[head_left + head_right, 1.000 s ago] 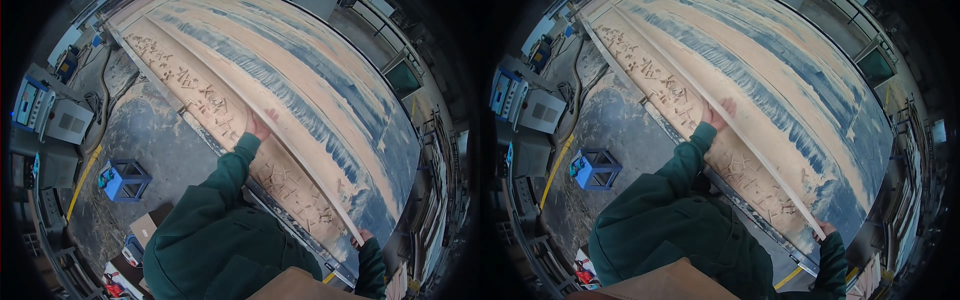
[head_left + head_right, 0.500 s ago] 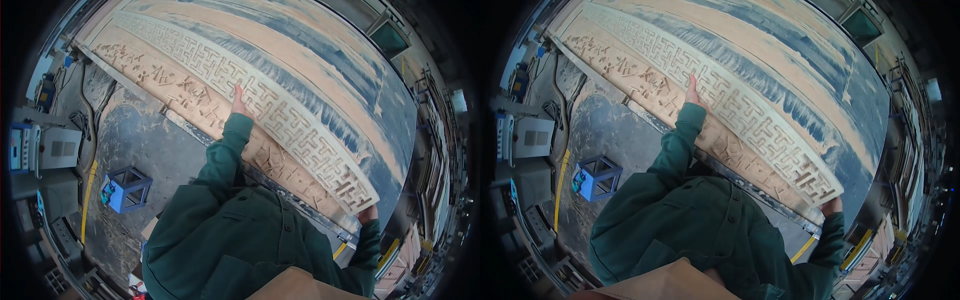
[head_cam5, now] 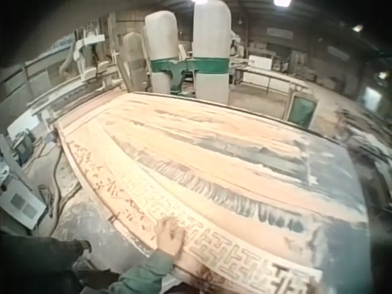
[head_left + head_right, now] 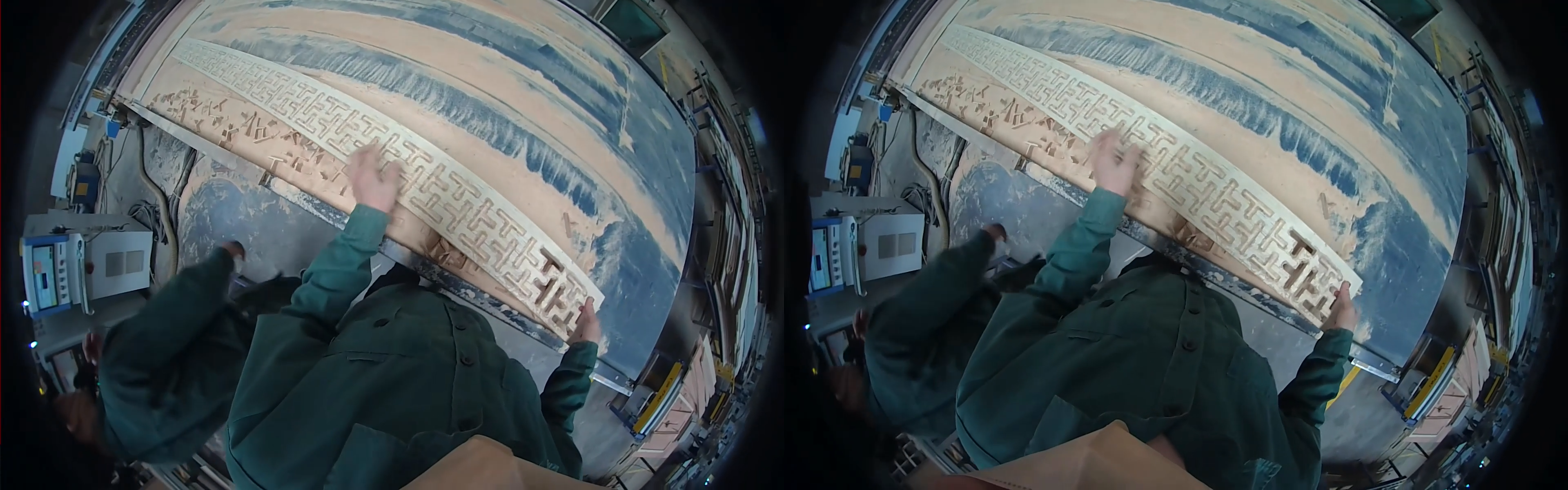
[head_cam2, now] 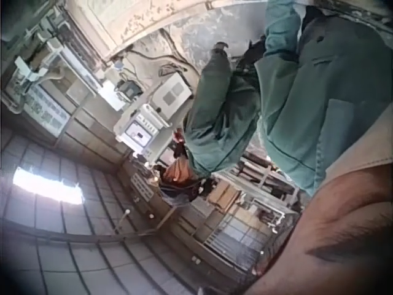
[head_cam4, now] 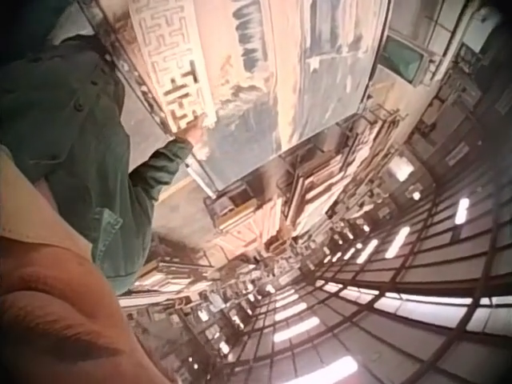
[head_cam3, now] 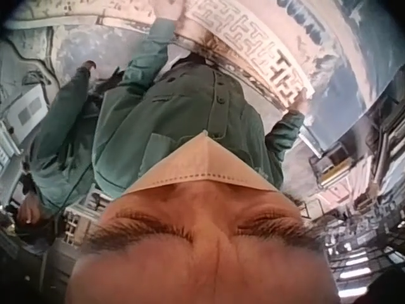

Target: Inspecting and marking intricate wooden panels with a marker on a factory workbench.

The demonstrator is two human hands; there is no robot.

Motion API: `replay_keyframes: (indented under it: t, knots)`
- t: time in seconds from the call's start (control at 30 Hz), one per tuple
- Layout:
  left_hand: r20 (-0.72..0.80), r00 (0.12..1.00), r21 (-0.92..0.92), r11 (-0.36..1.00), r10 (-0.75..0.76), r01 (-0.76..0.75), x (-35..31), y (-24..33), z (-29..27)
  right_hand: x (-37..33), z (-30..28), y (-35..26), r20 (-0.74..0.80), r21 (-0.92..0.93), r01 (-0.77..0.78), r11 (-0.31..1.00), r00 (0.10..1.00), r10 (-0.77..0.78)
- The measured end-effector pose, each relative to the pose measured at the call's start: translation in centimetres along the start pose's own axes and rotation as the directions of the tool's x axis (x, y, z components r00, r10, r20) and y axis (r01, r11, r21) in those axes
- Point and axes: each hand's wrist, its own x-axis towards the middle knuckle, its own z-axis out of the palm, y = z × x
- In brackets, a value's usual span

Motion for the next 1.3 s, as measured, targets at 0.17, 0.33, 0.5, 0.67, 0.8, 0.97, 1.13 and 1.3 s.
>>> replay_keyframes:
  t: [0.17, 0.33, 0.5, 0.67, 0.8, 0.97, 1.13, 1.3]
  knots:
    - [0.436, 0.759, 0.151, 0.793, 0.483, -0.59, 1.2, 1.4, 0.0, -1.8, 0.2, -0.3, 0.13, 0.115, -0.047, 0.992, 0.991, 0.032]
    - [0.557, 0.708, 0.133, 0.794, 0.434, -0.593, 1.1, 0.8, -0.4, -2.7, 0.2, -0.1, 0.131, 0.174, -0.015, 0.985, 0.991, -0.009]
    - [0.582, 0.68, 0.127, 0.776, 0.446, -0.617, 1.3, 1.3, -0.3, -2.6, 0.5, -0.2, 0.067, 0.215, 0.015, 0.977, 0.997, -0.03]
    - [0.641, 0.641, 0.189, 0.723, 0.421, -0.664, 1.8, 0.7, 0.7, -3.1, 1.3, -0.9, -0.114, 0.042, 0.103, 0.994, 0.989, -0.098]
    - [0.628, 0.651, 0.207, 0.714, 0.428, -0.669, 1.5, 0.5, 1.0, -3.0, 1.7, -0.8, -0.138, 0.099, 0.123, 0.988, 0.984, -0.109]
    - [0.609, 0.648, 0.219, 0.687, 0.458, -0.692, 1.3, -0.4, 1.6, -3.2, 1.5, -1.0, -0.112, 0.068, 0.134, 0.989, 0.986, -0.126]
    - [0.648, 0.649, 0.23, 0.71, 0.399, -0.666, 1.8, -0.1, 1.9, -3.9, 2.5, -1.7, -0.204, 0.031, 0.182, 0.983, 0.964, -0.172]
    - [0.541, 0.646, 0.224, 0.648, 0.539, -0.728, 0.6, -0.9, 1.6, -3.3, 2.3, -1.2, -0.193, 0.071, 0.149, 0.986, 0.972, -0.133]
